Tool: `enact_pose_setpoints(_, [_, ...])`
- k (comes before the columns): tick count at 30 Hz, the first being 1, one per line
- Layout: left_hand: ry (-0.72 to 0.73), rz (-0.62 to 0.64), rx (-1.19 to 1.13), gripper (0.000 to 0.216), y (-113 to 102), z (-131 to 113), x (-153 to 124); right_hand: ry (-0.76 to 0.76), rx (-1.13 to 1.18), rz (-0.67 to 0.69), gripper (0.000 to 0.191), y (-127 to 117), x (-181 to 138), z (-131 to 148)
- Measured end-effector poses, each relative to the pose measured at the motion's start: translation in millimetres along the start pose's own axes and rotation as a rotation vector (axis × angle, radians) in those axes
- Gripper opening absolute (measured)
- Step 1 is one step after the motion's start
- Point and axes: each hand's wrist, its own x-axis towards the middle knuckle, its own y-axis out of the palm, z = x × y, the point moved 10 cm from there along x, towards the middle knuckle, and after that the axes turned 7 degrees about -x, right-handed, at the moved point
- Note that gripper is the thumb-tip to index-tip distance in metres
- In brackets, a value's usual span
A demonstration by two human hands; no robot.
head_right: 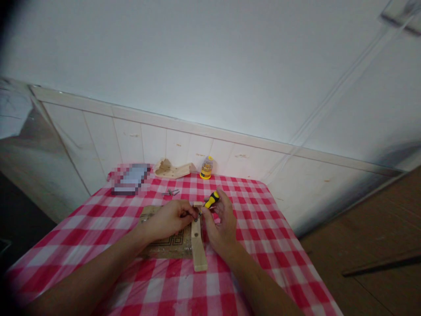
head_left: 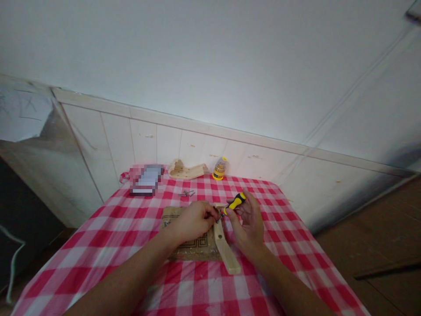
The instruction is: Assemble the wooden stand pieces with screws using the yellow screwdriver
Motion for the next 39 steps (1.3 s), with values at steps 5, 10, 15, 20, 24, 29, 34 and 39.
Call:
enact_pose_setpoints(5, [0.004,0.008,-0.030,0.031,2,1,1,-0.031,-0.039,0.039,0.055,3,-4,-2])
enact_pose_setpoints(10, [0.027,0.008,-0.008,0.034,1,0,0,-0.003,-0.058,0.115,0.051,7,-5,-5])
enact_pose_setpoints(15, [0.039,0.019,-0.027,0.033,2,-2,0,-0.011,-0.024,0.227,0.053,15,-2,6])
enact_pose_setpoints(20, [0.065,0.014,-0.013,0.033,2,-1,1,-0.040,-0.045,0.250,0.053,16,0,14])
enact_pose_setpoints(24, [0.063,0.016,-0.027,0.032,2,0,1,-0.036,-0.076,0.177,0.054,12,0,9])
enact_pose_setpoints(29, [0.039,0.011,0.012,0.030,0,-4,0,-0.052,-0.120,0.123,0.059,8,-1,7])
enact_pose_setpoints(34, [0.022,0.003,0.041,0.027,-1,-7,0,-0.072,-0.146,0.119,0.055,8,-1,8])
enact_pose_setpoints(39, [0.003,-0.007,0.041,0.024,-2,-6,0,-0.063,-0.163,0.117,0.051,8,0,8])
